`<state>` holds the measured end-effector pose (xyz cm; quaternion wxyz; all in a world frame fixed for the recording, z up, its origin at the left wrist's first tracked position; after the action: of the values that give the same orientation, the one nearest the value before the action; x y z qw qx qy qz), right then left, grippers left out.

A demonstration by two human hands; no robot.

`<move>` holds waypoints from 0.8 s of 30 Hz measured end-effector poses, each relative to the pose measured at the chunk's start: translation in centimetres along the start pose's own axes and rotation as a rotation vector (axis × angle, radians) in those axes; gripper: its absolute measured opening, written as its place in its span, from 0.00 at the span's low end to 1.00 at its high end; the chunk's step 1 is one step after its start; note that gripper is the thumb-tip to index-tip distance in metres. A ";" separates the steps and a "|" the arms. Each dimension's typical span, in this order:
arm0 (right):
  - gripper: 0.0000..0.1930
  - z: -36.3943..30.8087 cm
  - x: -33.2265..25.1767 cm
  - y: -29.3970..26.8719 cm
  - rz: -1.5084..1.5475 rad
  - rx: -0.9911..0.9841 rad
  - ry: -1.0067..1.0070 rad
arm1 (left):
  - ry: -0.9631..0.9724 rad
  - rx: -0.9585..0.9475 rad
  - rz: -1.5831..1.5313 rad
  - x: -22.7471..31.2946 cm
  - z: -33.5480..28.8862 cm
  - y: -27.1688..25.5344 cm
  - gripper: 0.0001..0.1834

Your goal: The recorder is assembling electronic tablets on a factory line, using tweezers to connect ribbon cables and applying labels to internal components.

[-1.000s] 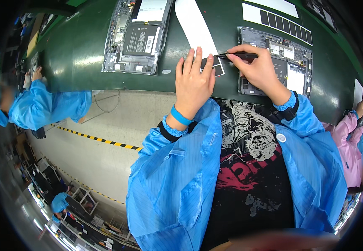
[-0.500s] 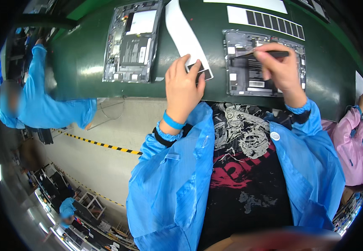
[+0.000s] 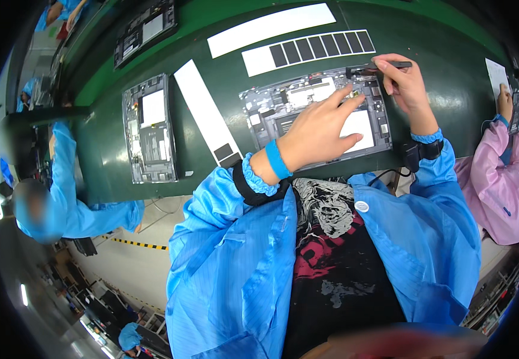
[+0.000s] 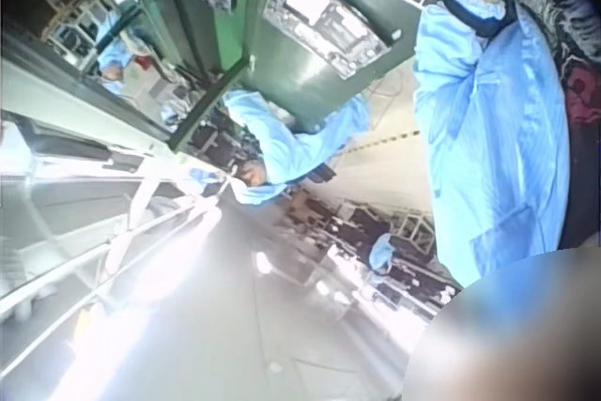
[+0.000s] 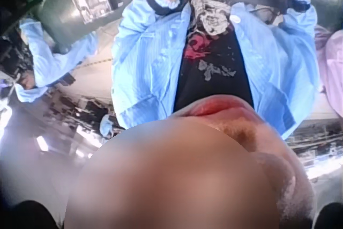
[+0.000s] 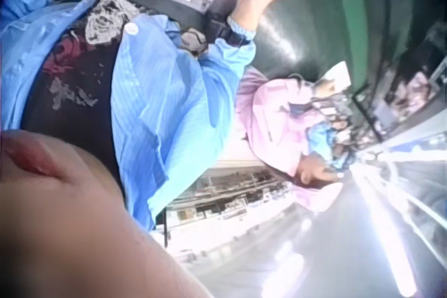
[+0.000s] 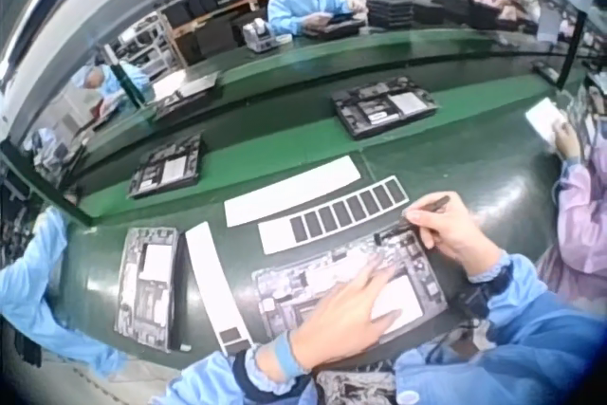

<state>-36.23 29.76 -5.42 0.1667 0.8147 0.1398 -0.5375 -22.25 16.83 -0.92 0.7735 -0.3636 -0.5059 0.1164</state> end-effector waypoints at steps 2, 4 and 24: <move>0.11 0.4 0.8 0.3 0.042 -0.080 0.019 | 0.134 -0.006 0.050 1.1 0.9 0.6 0.34; 0.10 0.4 1.1 0.6 0.074 -0.099 0.046 | 0.095 -0.061 0.026 0.7 0.8 1.2 0.32; 0.07 0.9 1.5 1.1 0.015 -0.125 0.065 | 0.118 -0.067 0.094 1.0 0.9 1.1 0.20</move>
<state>-35.97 28.41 -7.02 0.2166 0.8208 0.1724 -0.4996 -22.33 18.61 -0.76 0.7832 -0.4188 -0.4452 0.1139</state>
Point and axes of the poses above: each hand's wrist, its own z-axis towards the middle knuckle, its own y-axis out of the palm, x = y × z, the point moved 10 cm from there along z, towards the middle knuckle, and after that the axes turned 14 degrees about y, right-handed, at the moved point
